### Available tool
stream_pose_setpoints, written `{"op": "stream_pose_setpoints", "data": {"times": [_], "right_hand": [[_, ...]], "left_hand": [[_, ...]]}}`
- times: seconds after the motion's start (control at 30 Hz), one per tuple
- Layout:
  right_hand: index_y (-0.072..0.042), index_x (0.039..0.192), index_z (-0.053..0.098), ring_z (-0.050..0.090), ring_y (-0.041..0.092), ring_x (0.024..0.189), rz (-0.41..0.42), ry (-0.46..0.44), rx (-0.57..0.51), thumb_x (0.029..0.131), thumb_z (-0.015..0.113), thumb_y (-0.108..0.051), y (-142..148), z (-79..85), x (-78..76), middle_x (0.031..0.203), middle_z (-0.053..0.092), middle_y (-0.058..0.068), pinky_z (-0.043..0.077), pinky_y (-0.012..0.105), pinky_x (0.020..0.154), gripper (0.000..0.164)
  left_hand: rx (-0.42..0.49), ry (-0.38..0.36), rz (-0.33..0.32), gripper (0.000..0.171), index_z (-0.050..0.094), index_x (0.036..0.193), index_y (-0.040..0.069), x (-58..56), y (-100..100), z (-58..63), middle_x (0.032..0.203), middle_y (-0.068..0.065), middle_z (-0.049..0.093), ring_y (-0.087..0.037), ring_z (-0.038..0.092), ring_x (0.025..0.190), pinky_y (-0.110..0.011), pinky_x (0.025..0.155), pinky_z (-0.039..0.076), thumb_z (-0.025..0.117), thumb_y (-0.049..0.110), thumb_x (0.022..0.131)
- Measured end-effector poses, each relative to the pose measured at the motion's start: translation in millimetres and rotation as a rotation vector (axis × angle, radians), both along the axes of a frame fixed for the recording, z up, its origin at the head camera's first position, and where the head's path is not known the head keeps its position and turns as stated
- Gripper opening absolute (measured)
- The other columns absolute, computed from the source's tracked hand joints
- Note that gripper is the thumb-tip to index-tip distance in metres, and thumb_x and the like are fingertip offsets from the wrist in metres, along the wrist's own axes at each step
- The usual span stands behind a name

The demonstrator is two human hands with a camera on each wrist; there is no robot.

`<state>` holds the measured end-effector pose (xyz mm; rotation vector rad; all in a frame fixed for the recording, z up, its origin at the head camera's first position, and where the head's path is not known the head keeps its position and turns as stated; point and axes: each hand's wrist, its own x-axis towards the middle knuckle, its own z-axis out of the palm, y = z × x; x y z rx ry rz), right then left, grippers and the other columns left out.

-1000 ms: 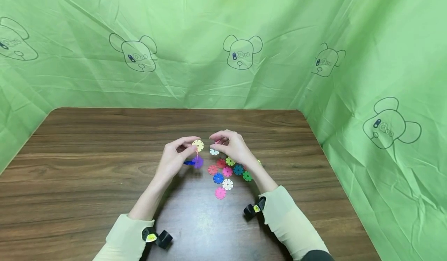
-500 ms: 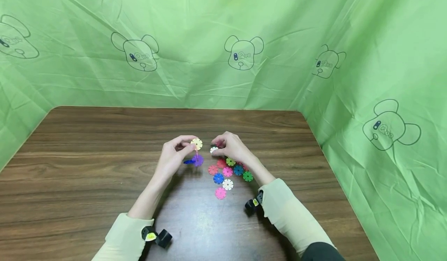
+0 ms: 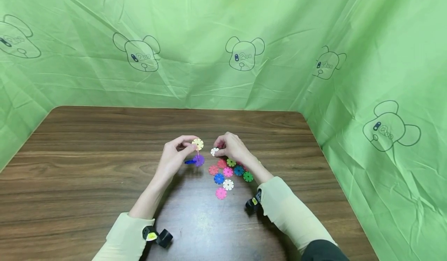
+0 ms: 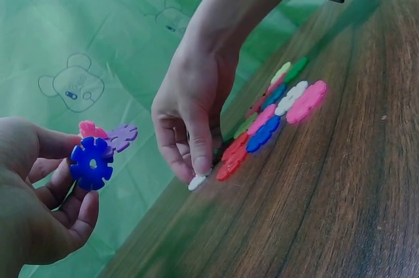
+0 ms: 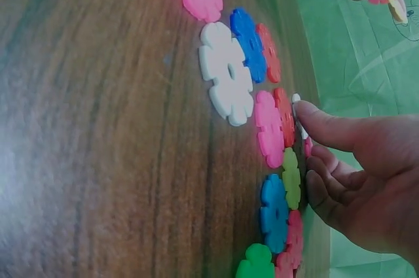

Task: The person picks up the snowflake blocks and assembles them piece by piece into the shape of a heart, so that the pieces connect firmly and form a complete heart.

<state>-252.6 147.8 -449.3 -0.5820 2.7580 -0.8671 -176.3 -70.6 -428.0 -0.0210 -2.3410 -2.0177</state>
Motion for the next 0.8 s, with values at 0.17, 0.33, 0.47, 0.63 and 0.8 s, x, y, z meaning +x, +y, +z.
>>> {"op": "stream_pose_setpoints", "data": {"times": [0.17, 0.33, 0.47, 0.63, 0.8], "right_hand": [[-0.012, 0.09, 0.074, 0.064, 0.019, 0.085, -0.045, -0.011, -0.046, 0.077, 0.091, -0.013, -1.1, -2.1, 0.0, 0.088, 0.07, 0.005, 0.05, 0.026, 0.076, 0.021], [-0.011, 0.087, 0.071, 0.063, 0.012, 0.073, -0.084, -0.015, -0.138, 0.082, 0.087, -0.013, 0.4, -4.6, 1.7, 0.082, 0.071, 0.004, 0.05, 0.023, 0.07, 0.017], [-0.011, 0.089, 0.071, 0.062, 0.01, 0.071, -0.129, -0.005, -0.202, 0.087, 0.084, -0.015, 3.4, -4.2, 4.5, 0.083, 0.072, 0.005, 0.049, 0.022, 0.068, 0.013], [-0.008, 0.092, 0.072, 0.064, 0.011, 0.07, -0.16, -0.005, -0.326, 0.089, 0.081, -0.014, 7.3, 0.1, 10.9, 0.083, 0.072, 0.008, 0.057, 0.028, 0.067, 0.011], [-0.003, 0.096, 0.07, 0.069, 0.013, 0.07, -0.158, -0.045, -0.476, 0.091, 0.078, -0.009, 8.2, 5.5, 20.4, 0.087, 0.075, 0.015, 0.063, 0.036, 0.07, 0.011]], "left_hand": [[0.004, 0.006, -0.006, 0.022, 0.078, 0.112, 0.011, 0.2, -0.3, 0.2, 0.087, -0.01, 0.073, -0.007, 0.063, 0.077, -0.018, 0.075, 0.05, 0.074, 0.01, 0.091], [-0.004, 0.008, -0.005, 0.021, 0.078, 0.111, 0.012, -0.1, 0.1, -0.4, 0.088, -0.01, 0.074, -0.007, 0.063, 0.077, -0.018, 0.075, 0.049, 0.075, 0.011, 0.09], [-0.017, 0.007, -0.005, 0.021, 0.079, 0.111, 0.011, -0.6, 0.5, -1.0, 0.087, -0.009, 0.074, -0.006, 0.062, 0.077, -0.018, 0.075, 0.049, 0.076, 0.011, 0.09], [-0.025, 0.01, -0.002, 0.021, 0.079, 0.11, 0.011, -1.1, 0.3, -1.3, 0.085, -0.007, 0.074, -0.005, 0.061, 0.077, -0.018, 0.075, 0.048, 0.076, 0.011, 0.089], [-0.031, 0.007, -0.005, 0.021, 0.079, 0.11, 0.011, -0.6, 0.6, -0.9, 0.086, -0.007, 0.074, -0.006, 0.061, 0.077, -0.018, 0.074, 0.048, 0.077, 0.011, 0.089]]}}
